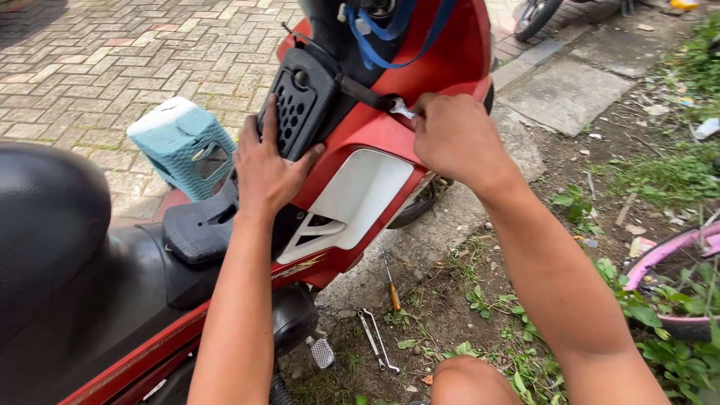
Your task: The person uses a wrench to tighten a bolt on the side panel of a red motorcycle. They then remove a black plastic floor mat from the footrest area and place it on the seat.
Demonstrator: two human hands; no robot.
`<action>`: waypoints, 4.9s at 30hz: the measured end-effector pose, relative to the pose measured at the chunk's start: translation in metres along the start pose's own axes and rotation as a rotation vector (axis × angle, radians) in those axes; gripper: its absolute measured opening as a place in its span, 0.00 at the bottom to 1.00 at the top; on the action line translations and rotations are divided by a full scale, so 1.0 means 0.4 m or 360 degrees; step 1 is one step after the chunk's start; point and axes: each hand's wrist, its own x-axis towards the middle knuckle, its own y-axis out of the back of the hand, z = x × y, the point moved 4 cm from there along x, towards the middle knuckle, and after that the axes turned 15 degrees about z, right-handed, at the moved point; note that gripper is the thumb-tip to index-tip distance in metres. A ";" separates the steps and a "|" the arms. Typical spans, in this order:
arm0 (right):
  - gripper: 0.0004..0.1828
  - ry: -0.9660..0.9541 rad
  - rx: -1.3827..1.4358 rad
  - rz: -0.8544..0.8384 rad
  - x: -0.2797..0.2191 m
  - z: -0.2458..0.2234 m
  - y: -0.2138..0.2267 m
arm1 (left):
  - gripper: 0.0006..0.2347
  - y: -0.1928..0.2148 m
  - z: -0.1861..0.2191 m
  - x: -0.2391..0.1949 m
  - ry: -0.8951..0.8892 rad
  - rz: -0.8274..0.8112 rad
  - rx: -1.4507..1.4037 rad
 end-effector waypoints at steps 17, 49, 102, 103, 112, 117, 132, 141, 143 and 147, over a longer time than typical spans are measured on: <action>0.19 -0.0093 0.0139 -0.0174 0.022 -0.028 0.007 | 0.42 -0.025 -0.002 -0.048 0.0180 -0.0033 0.0087; 0.19 -0.0027 0.0158 -0.0065 0.048 -0.024 0.009 | 0.26 -0.009 0.271 -0.304 -0.0377 0.0212 -0.0486; 0.17 -0.0371 0.0819 0.0415 -0.093 0.021 0.014 | 0.14 0.025 0.216 -0.285 0.0212 0.0223 -0.0786; 0.17 -0.0380 0.0826 0.0415 -0.091 0.026 0.015 | 0.14 0.024 0.216 -0.287 0.0207 0.0215 -0.0778; 0.12 0.0125 0.0885 0.0733 -0.121 0.040 0.011 | 0.13 0.007 0.233 -0.321 0.0231 0.0088 -0.0703; 0.10 0.0032 0.0894 0.0711 -0.100 0.049 0.001 | 0.14 -0.013 0.263 -0.332 0.0058 -0.0044 -0.0750; 0.11 -0.0177 0.0876 0.0533 -0.078 0.024 -0.033 | 0.14 0.009 0.249 -0.334 0.0188 -0.0082 -0.0792; 0.13 -0.0044 0.0686 0.0474 -0.079 -0.013 -0.015 | 0.14 0.026 0.274 -0.342 0.0122 -0.0098 -0.0846; 0.13 -0.0041 0.0641 0.0480 -0.075 -0.015 -0.016 | 0.14 0.027 0.277 -0.344 0.0140 -0.0107 -0.0848; 0.11 0.0076 0.0417 0.0564 -0.085 -0.024 0.010 | 0.14 0.034 0.279 -0.342 0.0135 -0.0121 -0.0856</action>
